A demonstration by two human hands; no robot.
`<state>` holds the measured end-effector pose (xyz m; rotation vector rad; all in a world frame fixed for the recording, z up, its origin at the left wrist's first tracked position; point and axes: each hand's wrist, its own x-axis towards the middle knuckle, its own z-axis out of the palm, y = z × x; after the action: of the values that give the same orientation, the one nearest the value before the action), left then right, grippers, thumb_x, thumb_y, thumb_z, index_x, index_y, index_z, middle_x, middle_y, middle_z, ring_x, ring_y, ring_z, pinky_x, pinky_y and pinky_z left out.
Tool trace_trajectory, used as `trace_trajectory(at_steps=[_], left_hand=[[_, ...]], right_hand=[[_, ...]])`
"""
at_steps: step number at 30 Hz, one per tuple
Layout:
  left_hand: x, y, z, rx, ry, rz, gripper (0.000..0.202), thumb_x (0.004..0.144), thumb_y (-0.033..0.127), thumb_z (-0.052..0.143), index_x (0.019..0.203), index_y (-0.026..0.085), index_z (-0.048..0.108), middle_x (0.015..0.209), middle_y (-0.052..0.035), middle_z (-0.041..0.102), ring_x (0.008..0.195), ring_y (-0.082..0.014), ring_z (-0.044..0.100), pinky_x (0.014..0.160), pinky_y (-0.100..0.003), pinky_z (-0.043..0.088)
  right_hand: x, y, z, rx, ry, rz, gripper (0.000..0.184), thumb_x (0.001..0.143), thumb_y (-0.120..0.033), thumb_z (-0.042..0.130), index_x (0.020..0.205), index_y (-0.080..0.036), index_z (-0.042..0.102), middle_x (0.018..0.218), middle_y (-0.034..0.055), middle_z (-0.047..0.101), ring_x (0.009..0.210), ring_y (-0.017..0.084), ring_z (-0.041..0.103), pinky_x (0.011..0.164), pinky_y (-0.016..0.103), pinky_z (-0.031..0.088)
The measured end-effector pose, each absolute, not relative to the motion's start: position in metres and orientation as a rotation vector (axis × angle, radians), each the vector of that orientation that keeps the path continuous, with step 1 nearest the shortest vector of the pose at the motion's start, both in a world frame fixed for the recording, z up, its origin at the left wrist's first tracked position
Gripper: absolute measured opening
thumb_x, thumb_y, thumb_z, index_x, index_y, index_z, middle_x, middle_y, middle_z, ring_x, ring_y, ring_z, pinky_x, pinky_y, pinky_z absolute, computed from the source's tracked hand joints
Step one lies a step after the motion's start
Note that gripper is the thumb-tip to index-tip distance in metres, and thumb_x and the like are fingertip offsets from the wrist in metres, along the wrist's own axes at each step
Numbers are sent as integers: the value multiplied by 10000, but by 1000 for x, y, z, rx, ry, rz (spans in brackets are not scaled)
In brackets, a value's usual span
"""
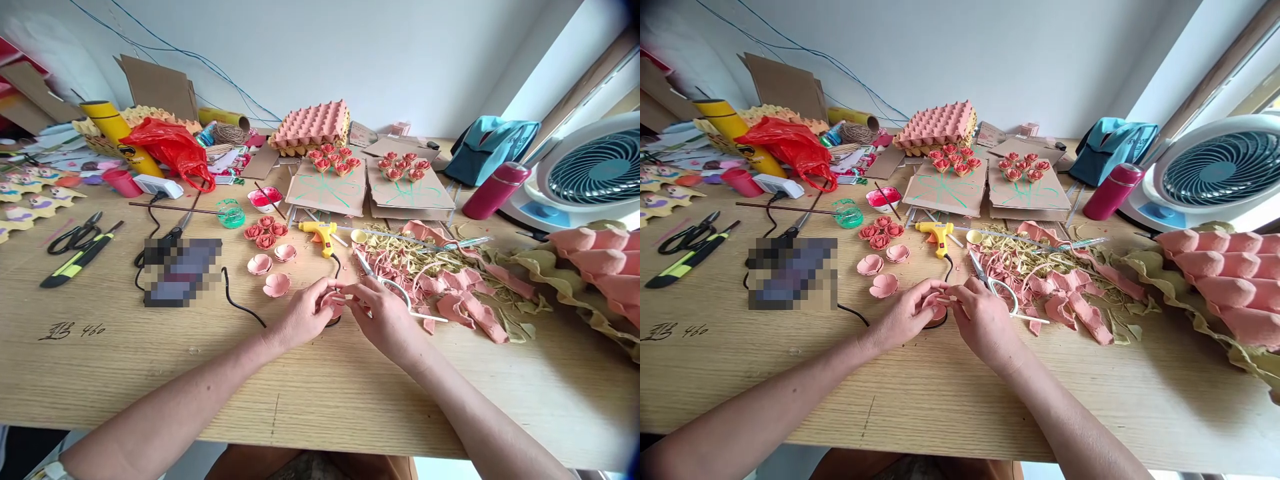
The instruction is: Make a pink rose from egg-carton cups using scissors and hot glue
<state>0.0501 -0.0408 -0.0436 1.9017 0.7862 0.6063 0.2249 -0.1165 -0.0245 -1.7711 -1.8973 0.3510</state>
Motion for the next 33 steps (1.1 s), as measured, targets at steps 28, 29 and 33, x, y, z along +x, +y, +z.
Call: trace_trajectory(at_steps=[28,29,33], left_hand=[[52,-46,-44,1995,739,648,312,982,158,454,1169,195,701,901,-17,760,842,-161,695,773,-255,515],[52,-46,-44,1972,745,632,316,985,165,451,1172,183,705,863,-17,754,802,-157,688,751,-253,517],[52,-44,-45,1942,736,672,314,989,183,461,1183,162,708,886,-36,763,811,-160,695,761,-258,538]], right_hand=[[219,-119,-23,-1659,-2174,-132,236,997,-138,478,896,-181,686,856,42,595,683,140,532,573,260,316],[219,-119,-23,-1639,-2203,-187,231,991,-129,483,882,-181,680,843,43,591,689,147,528,575,264,314],[219,-118,-21,-1597,-2206,-217,220,994,-128,484,920,-177,686,845,51,595,716,161,541,602,270,342]])
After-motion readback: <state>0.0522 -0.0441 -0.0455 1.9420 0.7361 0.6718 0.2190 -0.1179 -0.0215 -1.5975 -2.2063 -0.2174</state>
